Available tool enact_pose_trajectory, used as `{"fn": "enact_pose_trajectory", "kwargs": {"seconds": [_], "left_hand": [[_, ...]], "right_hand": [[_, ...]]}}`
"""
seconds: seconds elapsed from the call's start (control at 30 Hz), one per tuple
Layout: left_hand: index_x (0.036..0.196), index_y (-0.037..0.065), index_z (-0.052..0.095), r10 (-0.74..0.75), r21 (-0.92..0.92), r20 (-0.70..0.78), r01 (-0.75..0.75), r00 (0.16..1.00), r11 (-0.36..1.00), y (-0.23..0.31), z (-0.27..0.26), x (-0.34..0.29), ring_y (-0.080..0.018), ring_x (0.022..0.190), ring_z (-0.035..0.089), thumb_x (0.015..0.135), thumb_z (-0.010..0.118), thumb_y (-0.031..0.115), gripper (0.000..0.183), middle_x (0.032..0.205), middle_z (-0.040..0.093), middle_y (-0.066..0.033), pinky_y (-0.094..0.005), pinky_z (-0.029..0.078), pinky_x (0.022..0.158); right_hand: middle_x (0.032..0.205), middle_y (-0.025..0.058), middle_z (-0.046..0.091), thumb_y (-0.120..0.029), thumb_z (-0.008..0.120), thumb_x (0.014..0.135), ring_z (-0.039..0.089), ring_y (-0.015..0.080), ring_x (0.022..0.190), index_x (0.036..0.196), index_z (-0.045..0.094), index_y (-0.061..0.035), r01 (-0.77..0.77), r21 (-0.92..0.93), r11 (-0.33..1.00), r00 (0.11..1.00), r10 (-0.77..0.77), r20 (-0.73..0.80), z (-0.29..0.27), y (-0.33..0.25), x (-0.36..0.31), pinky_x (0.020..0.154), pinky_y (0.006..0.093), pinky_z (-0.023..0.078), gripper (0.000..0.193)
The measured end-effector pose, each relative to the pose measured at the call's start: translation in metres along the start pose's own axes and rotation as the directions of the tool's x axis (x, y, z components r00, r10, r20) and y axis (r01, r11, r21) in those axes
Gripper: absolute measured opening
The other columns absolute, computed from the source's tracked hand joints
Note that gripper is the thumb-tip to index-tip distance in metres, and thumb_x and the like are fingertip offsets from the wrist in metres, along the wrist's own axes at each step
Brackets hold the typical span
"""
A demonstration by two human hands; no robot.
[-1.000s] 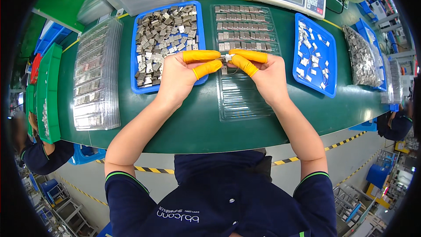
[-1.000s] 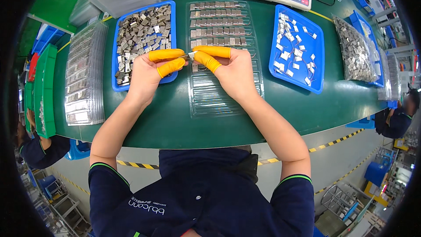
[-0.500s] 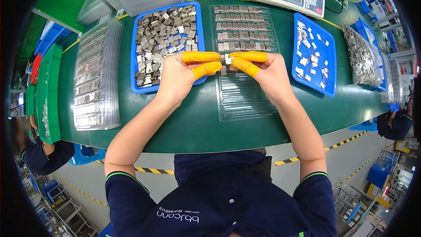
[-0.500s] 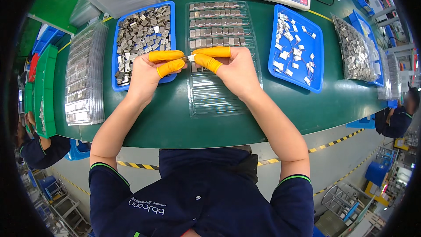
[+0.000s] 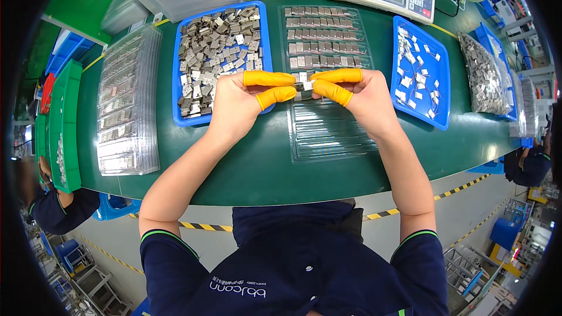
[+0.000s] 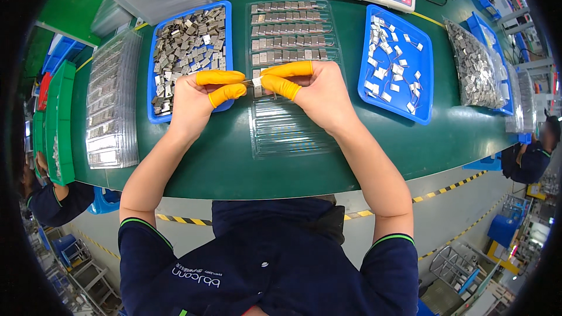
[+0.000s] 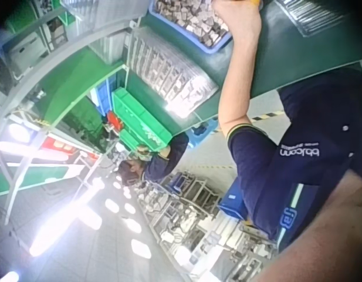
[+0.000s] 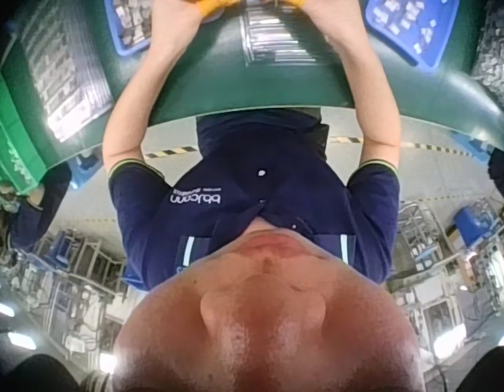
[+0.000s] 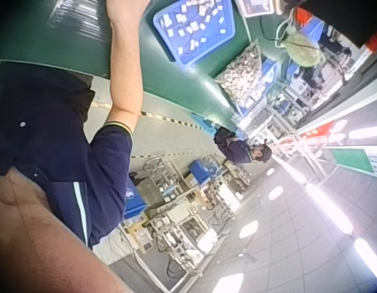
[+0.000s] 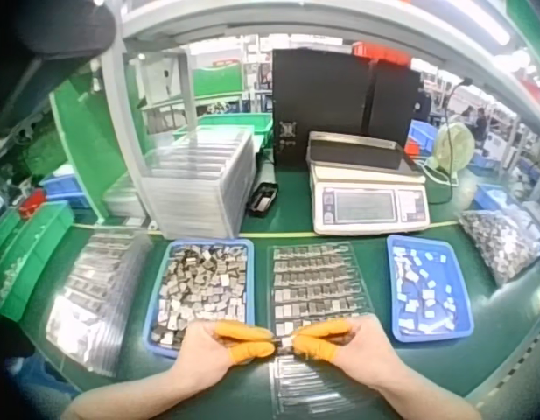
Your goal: The person picks small metal components from a blue tray and white plastic pieces from a second tray, then joins them together by hand. The assembled units are placed into a clear plastic tray with a grid pattern. The person repeats this assembly process continuously throughout the video.
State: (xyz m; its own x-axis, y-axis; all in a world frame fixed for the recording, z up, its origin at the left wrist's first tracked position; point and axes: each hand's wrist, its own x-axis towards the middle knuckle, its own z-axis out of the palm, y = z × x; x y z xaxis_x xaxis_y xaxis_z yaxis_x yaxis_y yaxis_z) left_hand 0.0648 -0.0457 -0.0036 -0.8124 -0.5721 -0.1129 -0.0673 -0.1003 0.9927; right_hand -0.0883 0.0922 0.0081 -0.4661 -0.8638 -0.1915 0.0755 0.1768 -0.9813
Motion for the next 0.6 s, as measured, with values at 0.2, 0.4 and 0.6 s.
{"fn": "enact_pose_trajectory", "kwargs": {"seconds": [0.2, 0.4, 0.6], "left_hand": [[0.096, -0.006, 0.065, -0.013, -0.078, 0.012, 0.014, 1.0, 0.997, 0.0007, 0.0004, 0.0017, -0.0146, 0.079, 0.064, 0.074, 0.069, -0.002, 0.023, 0.088, 0.067, -0.0119, -0.0236, 0.05, 0.077], [0.096, -0.006, 0.065, -0.015, 0.02, 0.016, 0.014, 1.0, 1.0, 0.0011, 0.0019, -0.0002, -0.0143, 0.078, 0.064, 0.074, 0.069, -0.001, 0.023, 0.087, 0.067, -0.0116, -0.0232, 0.05, 0.074], [0.091, -0.006, 0.065, -0.044, -0.117, 0.162, 0.063, 0.986, 0.991, 0.0039, -0.0008, -0.0027, -0.0162, 0.073, 0.064, 0.073, 0.069, -0.002, 0.018, 0.083, 0.067, -0.0117, -0.0259, 0.052, 0.07]], "right_hand": [[0.087, 0.0094, 0.068, -0.005, 0.067, 0.076, 0.063, 0.0129, 0.079, 0.094, 0.066, 0.0041, 0.023, -0.023, 0.999, 1.0, -0.024, -0.016, 0.0013, 0.0025, 0.0, 0.076, 0.0232, 0.049, 0.02], [0.088, 0.0081, 0.068, -0.005, 0.069, 0.076, 0.063, 0.0129, 0.08, 0.095, 0.067, 0.0023, 0.03, -0.051, 0.998, 0.999, -0.029, 0.019, 0.0029, 0.005, -0.0004, 0.076, 0.023, 0.049, 0.021], [0.092, 0.0075, 0.066, 0.002, 0.071, 0.069, 0.062, 0.0135, 0.077, 0.091, 0.068, 0.0016, 0.097, 0.046, 0.994, 0.982, -0.104, 0.158, -0.0013, 0.0033, 0.0006, 0.073, 0.0239, 0.05, 0.022]]}}
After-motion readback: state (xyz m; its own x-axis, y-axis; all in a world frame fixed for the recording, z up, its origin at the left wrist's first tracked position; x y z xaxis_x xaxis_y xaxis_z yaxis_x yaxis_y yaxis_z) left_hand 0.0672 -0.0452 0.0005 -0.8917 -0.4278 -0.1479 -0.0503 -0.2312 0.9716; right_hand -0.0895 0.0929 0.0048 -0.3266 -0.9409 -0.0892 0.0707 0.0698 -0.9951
